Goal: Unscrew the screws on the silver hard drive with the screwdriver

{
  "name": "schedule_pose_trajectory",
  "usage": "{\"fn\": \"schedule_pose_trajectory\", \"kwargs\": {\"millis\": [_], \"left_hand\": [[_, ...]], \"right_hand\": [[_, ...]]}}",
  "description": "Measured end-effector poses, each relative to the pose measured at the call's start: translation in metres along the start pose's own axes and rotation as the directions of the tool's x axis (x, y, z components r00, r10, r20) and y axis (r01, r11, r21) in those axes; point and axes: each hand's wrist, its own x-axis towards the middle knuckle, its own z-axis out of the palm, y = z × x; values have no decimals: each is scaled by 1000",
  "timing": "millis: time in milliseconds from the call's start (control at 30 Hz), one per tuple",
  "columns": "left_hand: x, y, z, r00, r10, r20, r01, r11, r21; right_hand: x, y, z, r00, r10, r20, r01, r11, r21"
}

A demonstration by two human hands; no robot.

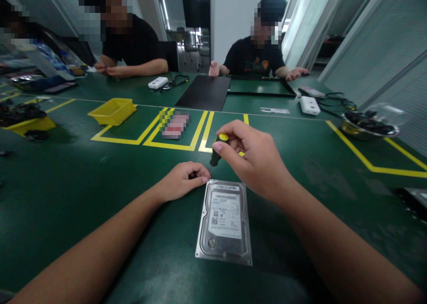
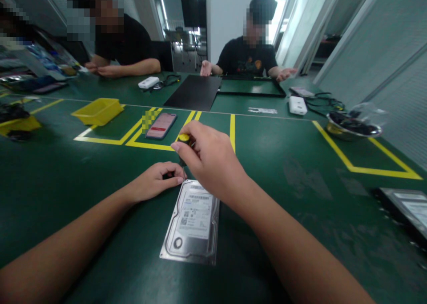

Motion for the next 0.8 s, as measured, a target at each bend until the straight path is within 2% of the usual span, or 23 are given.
{"fn": "schedule_pose_trajectory", "kwargs": {"millis": [267, 533, 800], "left_hand": [[1, 0, 1, 1000, -3, -3, 3, 1000, -18], [1, -3, 1, 1000, 26, 0, -26, 999, -32], [1, -6, 0, 1000, 27, 5, -27, 1000, 1]], "right_hand": [[0, -5, -7, 996, -55, 76, 59, 997, -57], [-2, -7, -6, 991, -127, 43, 129, 990, -48], [-3, -12, -7, 980, -178, 85, 179, 984, -14]]}}
